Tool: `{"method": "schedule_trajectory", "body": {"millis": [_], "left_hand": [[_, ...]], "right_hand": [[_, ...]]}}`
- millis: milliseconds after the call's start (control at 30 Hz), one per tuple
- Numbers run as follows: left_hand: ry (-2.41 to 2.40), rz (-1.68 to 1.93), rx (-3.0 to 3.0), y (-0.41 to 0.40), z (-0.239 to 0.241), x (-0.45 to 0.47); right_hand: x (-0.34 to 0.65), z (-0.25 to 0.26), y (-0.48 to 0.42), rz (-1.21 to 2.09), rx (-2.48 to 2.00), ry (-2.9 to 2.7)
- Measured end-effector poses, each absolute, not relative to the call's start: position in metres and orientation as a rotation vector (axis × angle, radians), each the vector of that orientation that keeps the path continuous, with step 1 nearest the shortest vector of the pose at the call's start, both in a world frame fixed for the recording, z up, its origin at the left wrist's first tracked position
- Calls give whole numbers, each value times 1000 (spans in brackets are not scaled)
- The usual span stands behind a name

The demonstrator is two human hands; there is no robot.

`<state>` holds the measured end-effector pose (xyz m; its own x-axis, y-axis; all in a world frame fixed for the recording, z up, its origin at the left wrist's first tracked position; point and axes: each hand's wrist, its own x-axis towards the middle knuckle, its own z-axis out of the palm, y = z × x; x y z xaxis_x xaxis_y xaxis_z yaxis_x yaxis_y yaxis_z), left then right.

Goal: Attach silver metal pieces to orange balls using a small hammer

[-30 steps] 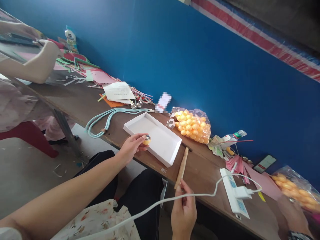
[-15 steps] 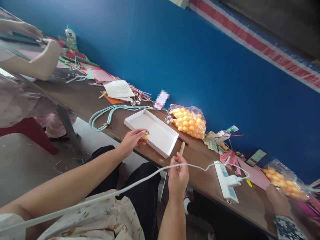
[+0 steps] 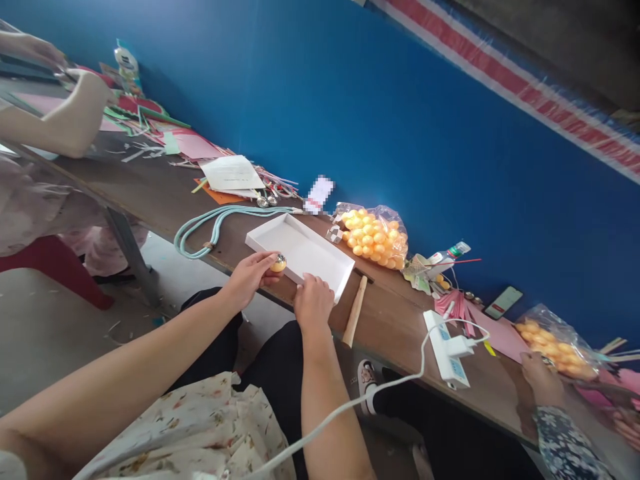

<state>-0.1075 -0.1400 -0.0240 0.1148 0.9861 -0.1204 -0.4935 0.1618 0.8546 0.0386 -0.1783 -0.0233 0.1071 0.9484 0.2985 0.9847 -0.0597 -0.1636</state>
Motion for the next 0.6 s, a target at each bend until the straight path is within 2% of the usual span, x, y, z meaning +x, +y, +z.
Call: {"method": "schedule_trajectory", "body": {"millis": [600], "left_hand": [[819, 1339, 743, -151, -11, -119]], "right_hand": [[10, -10, -165, -185, -1884, -2001]]}}
